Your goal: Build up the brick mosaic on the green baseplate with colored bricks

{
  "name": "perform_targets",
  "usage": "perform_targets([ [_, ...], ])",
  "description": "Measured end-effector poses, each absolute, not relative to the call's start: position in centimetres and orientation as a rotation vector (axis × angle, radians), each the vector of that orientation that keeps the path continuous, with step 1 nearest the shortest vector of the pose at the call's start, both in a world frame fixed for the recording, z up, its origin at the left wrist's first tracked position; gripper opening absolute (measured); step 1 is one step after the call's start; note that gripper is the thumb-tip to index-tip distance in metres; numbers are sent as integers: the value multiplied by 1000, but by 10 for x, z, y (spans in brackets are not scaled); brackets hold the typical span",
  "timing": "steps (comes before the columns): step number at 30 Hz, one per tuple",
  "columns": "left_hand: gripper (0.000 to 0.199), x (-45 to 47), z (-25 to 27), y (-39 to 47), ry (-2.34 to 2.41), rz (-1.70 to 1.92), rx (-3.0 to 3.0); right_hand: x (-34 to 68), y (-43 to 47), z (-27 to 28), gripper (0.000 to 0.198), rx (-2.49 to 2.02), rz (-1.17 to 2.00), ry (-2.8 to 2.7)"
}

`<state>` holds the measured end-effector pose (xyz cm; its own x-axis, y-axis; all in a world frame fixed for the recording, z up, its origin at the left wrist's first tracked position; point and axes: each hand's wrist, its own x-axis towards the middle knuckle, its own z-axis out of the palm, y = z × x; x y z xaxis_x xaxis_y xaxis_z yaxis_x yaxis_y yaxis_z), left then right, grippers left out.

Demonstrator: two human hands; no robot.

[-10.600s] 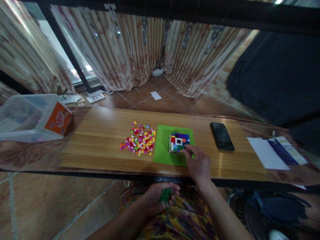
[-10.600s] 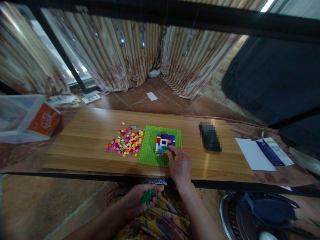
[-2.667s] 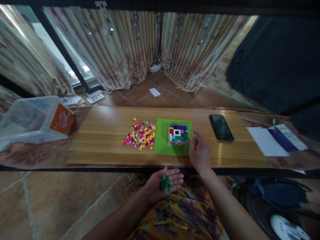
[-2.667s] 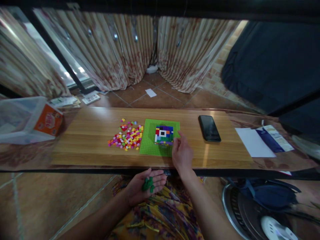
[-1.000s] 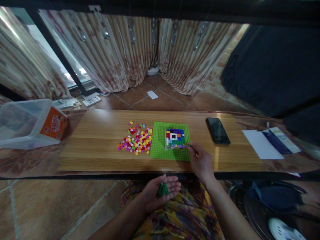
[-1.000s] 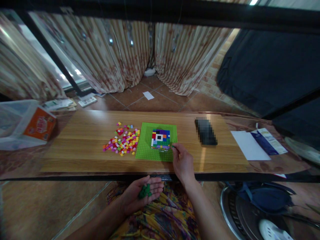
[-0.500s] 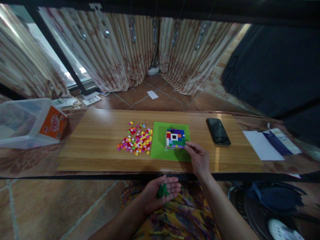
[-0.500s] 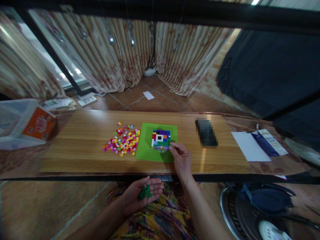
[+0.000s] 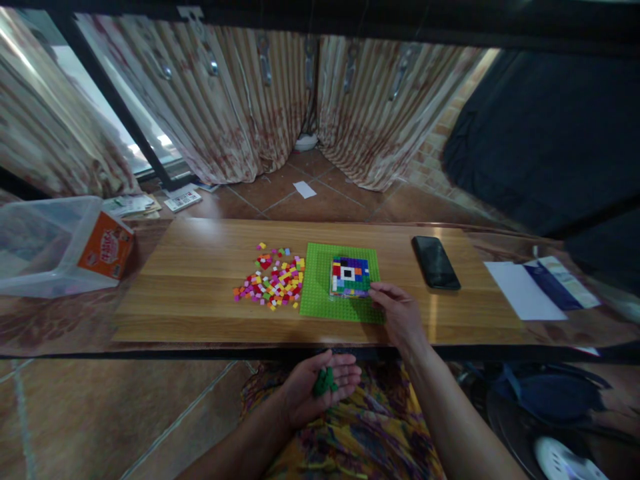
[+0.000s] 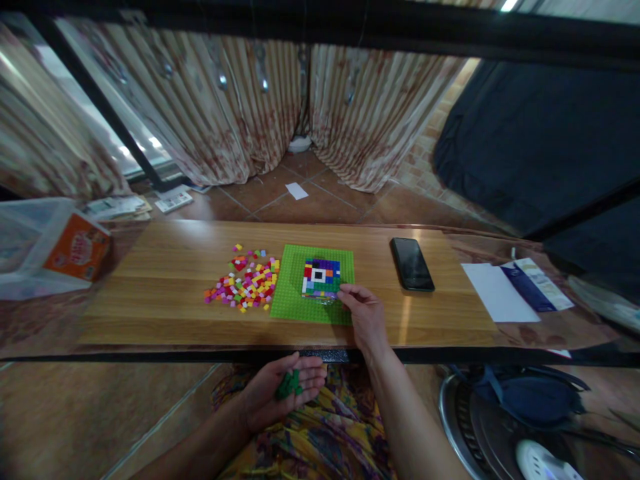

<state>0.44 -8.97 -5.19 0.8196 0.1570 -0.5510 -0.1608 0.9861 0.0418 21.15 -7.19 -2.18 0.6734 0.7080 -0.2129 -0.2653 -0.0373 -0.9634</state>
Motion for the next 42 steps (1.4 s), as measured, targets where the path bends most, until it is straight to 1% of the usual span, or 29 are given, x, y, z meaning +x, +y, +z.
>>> perform_targets([
  [10,39,5,-50,-90,610,180,17,211,-66,-18,22,-1453,843,-374],
  [15,43,2,-47,-90,574,211,23,197,-79,-15,21,-1475,716,-464],
  [17,45,0,-45,-88,551,245,17,188,-93,-14,20,-1540,681,-570],
  [19,46,0,-43,-86,517,274,1,177,-109,-11,19,-1630,713,-720],
  [23,44,2,-39,-85,477,299,-62,157,-137,-4,16,-1724,819,-1235],
  [25,41,4,-37,-86,473,313,-97,150,-145,0,17,-1724,792,-1478],
  [28,40,5,-32,-85,466,312,-113,144,-148,5,22,-1726,688,-1700],
  [32,41,5,-28,-84,443,285,-79,139,-146,3,26,-1729,554,-1890],
  [36,41,5,-28,-86,447,256,-45,136,-146,-7,22,-1740,470,-2006],
  [40,39,6,-29,-87,440,246,-48,136,-146,-12,18,-1735,461,-2022],
  [42,34,7,-31,-87,440,247,-62,137,-146,-11,16,-1728,473,-2007],
])
